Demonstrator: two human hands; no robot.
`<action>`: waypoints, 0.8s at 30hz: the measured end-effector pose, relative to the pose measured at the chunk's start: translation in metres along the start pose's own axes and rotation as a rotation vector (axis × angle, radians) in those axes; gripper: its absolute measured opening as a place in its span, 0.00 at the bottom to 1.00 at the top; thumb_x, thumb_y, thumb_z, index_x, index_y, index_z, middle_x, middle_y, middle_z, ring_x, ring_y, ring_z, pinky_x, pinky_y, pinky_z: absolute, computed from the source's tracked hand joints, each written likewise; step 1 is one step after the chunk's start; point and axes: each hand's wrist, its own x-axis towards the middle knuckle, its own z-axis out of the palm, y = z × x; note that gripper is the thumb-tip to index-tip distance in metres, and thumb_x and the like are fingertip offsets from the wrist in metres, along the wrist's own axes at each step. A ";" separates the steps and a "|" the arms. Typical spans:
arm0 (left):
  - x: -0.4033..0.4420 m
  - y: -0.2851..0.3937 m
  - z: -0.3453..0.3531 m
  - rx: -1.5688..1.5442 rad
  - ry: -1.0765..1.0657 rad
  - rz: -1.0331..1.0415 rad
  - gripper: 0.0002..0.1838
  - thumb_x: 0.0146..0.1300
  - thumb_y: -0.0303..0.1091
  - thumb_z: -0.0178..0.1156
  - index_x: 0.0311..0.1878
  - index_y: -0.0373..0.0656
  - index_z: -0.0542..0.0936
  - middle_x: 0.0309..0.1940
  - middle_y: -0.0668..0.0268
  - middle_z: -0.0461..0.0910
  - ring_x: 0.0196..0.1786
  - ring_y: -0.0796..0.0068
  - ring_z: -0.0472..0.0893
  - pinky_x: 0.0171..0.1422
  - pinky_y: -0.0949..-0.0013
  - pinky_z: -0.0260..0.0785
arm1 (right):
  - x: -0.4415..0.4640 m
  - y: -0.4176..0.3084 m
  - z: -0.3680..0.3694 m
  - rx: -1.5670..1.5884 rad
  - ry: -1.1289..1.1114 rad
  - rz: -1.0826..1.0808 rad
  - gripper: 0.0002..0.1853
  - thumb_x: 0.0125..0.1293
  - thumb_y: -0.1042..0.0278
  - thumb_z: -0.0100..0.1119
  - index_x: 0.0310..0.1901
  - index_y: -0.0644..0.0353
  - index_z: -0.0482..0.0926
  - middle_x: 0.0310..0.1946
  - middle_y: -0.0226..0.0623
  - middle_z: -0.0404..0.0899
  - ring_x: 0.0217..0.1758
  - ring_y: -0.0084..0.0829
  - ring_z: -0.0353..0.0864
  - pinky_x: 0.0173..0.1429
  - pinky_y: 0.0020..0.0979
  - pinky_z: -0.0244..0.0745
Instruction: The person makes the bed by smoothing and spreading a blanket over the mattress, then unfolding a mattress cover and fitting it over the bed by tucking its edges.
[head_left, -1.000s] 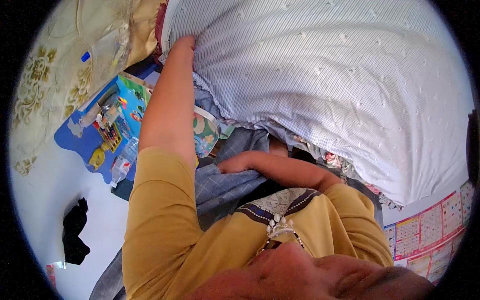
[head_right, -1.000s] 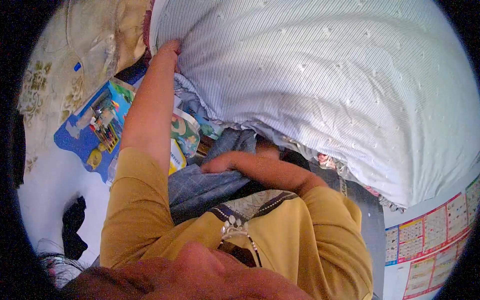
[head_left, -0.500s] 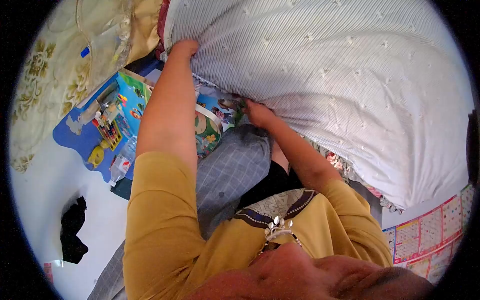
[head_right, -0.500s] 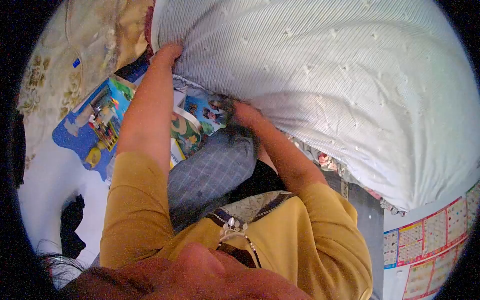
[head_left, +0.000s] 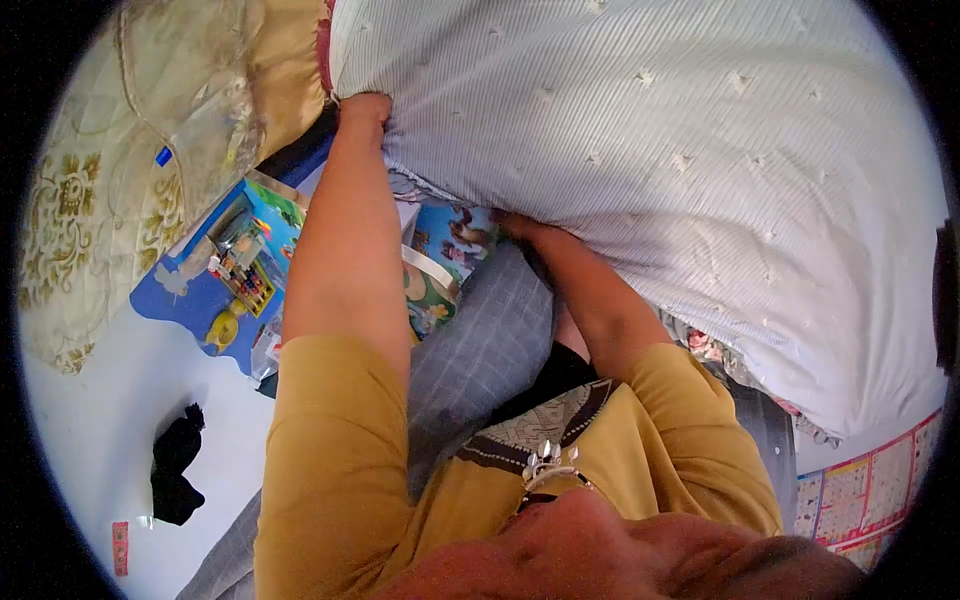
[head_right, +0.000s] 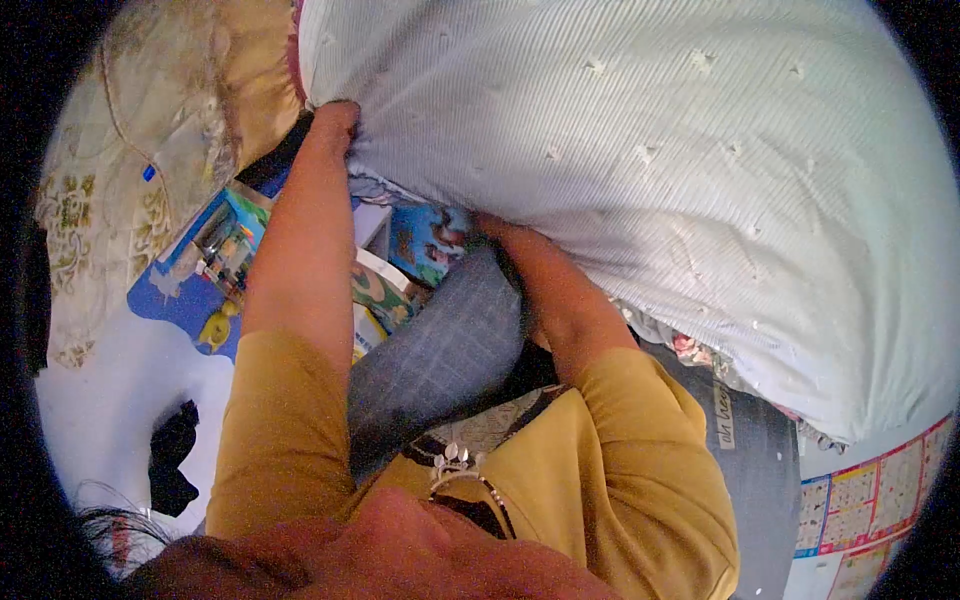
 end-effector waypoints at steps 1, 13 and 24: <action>0.002 -0.002 0.001 0.030 0.013 0.024 0.21 0.61 0.33 0.44 0.54 0.38 0.77 0.57 0.53 0.75 0.57 0.52 0.76 0.62 0.62 0.66 | 0.005 0.005 0.005 0.027 -0.027 0.004 0.34 0.68 0.46 0.48 0.66 0.64 0.59 0.66 0.52 0.61 0.66 0.50 0.63 0.69 0.43 0.59; -0.012 0.001 -0.014 0.365 -0.071 0.122 0.20 0.62 0.28 0.43 0.55 0.34 0.74 0.53 0.49 0.75 0.51 0.50 0.78 0.53 0.55 0.73 | -0.037 0.030 0.042 1.245 -0.003 -0.212 0.29 0.67 0.57 0.56 0.65 0.62 0.63 0.64 0.44 0.63 0.64 0.39 0.68 0.62 0.31 0.69; -0.032 -0.011 -0.012 -0.211 -0.499 -0.349 0.20 0.63 0.28 0.41 0.57 0.33 0.71 0.51 0.47 0.75 0.46 0.45 0.78 0.44 0.47 0.78 | 0.066 0.075 0.063 1.644 0.118 -0.211 0.20 0.70 0.67 0.47 0.61 0.63 0.64 0.58 0.43 0.68 0.59 0.33 0.71 0.60 0.26 0.71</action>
